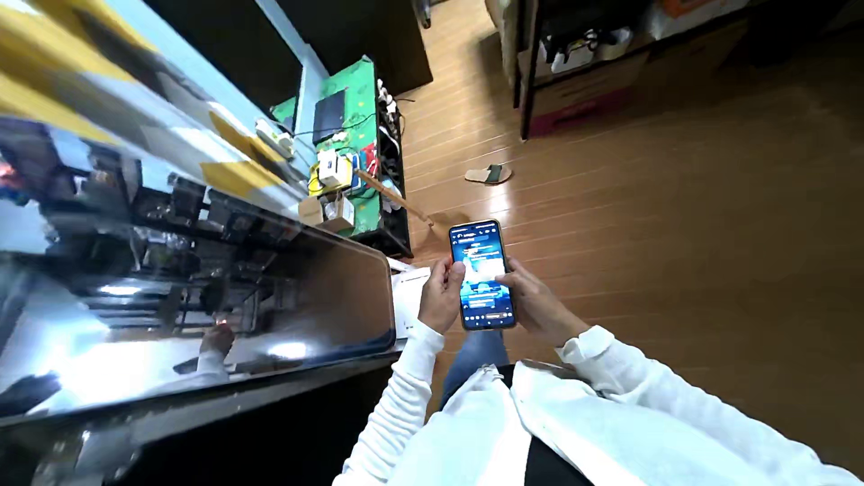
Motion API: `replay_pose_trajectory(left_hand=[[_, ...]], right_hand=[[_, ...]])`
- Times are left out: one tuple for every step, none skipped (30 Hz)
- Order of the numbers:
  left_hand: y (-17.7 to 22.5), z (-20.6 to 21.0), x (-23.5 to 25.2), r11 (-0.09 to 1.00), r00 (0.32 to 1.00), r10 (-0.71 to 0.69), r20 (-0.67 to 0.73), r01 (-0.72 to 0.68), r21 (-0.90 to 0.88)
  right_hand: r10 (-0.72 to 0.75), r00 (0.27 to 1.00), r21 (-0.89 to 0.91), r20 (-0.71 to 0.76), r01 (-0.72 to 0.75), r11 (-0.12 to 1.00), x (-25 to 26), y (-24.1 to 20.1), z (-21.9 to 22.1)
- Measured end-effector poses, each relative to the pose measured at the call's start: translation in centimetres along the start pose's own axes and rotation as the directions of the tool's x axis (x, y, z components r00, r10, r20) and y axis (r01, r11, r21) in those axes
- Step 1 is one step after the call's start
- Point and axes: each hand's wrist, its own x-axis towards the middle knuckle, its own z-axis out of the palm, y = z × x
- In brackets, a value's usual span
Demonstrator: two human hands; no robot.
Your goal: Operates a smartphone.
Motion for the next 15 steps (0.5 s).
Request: replay_pose_trajectory(left_hand=[[-0.1,0.0,1.2,1.0,1.0,0.017,0.02,-0.017,-0.02],[-0.1,0.0,2.4,0.999,0.999,0.035,0.035,-0.033,-0.04],[-0.1,-0.1,3.7,0.997,0.998,0.049,0.045,-0.046,-0.063],[-0.1,-0.4,5.2,0.994,0.996,0.065,0.053,-0.06,-0.089],[0.0,-0.8,6.7,0.991,0.995,0.084,0.056,-0.077,-0.113],[0.3,-1.2,8.4,0.986,0.993,0.106,0.05,-0.098,-0.134],[0.7,-1.7,10.1,0.981,0.992,0.124,0.039,-0.117,-0.154],[1.2,-2.4,11.8,0.976,0.99,0.137,0.034,-0.129,-0.177],[1.7,-3.2,13.5,0.97,0.987,0.157,0.031,-0.148,-0.194],[2.0,-4.0,15.2,0.96,0.982,0.187,0.032,-0.176,-0.216],[2.3,-4.7,17.0,0.949,0.974,0.224,0.026,-0.212,-0.233],[2.5,-5.4,18.7,0.939,0.966,0.258,0.015,-0.247,-0.239],[2.7,-6.0,20.4,0.931,0.96,0.281,0.0,-0.273,-0.242],[2.9,-6.6,22.0,0.926,0.955,0.295,-0.021,-0.292,-0.24],[3.2,-7.0,23.6,0.925,0.952,0.301,-0.048,-0.304,-0.228]], right_hand=[[-0.011,1.0,0.01,-0.01,0.011,1.0,1.2,-0.5,-0.2],[-0.018,1.0,0.03,-0.016,0.019,0.999,2.5,-1.1,-0.3],[-0.025,1.0,0.054,-0.019,0.026,0.998,3.8,-1.7,-0.4],[-0.032,0.999,0.078,-0.023,0.034,0.996,5.3,-2.5,-0.3],[-0.037,0.999,0.102,-0.024,0.039,0.994,6.9,-3.3,-0.1],[-0.045,0.999,0.124,-0.016,0.047,0.991,8.4,-4.3,0.1],[-0.059,0.998,0.142,0.0,0.059,0.988,10.1,-5.4,0.4],[-0.079,0.997,0.155,0.019,0.075,0.985,11.8,-6.6,0.8],[-0.096,0.995,0.159,0.035,0.089,0.983,13.4,-7.7,1.3],[-0.103,0.993,0.155,0.05,0.095,0.983,15.1,-8.9,1.8],[-0.105,0.992,0.156,0.064,0.095,0.983,16.8,-10.0,2.4],[-0.104,0.992,0.161,0.078,0.09,0.983,18.4,-11.0,3.0],[-0.101,0.991,0.165,0.09,0.085,0.983,20.0,-12.0,3.5],[-0.103,0.99,0.164,0.096,0.086,0.983,21.5,-12.8,4.0],[-0.109,0.989,0.156,0.104,0.092,0.983,22.9,-13.6,4.5]])
